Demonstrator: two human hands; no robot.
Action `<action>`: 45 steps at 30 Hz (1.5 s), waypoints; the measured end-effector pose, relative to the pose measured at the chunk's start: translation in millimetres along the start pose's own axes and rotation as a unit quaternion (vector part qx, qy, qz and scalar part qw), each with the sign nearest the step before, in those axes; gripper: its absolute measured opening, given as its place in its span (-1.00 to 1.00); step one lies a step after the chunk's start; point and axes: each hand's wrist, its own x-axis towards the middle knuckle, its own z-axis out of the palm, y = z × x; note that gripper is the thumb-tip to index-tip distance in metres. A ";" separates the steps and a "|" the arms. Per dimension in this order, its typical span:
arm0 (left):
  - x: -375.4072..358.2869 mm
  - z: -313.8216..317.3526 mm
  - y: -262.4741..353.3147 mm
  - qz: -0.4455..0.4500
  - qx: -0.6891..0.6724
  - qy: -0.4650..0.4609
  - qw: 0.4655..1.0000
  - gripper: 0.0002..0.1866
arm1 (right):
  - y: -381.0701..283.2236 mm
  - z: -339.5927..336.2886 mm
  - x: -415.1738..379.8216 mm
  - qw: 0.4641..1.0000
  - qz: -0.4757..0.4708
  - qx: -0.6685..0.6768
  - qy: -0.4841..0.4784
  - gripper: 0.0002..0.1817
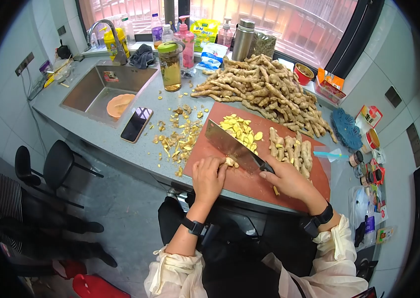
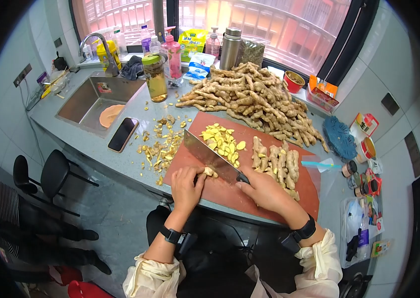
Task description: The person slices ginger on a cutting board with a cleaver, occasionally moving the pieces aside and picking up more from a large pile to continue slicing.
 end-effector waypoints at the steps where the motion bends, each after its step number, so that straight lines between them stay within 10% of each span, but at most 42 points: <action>1: -0.1 0.0 0.0 0.000 0.000 0.000 1.000 -0.83 | -2.3 -0.9 -0.4 1.000 0.011 -0.001 -0.013 -0.62; 45: 0.5 -0.8 1.2 -0.003 -0.008 -0.001 1.000 -0.84 | 4.5 21.7 14.3 0.997 -0.020 -0.060 0.032 -0.63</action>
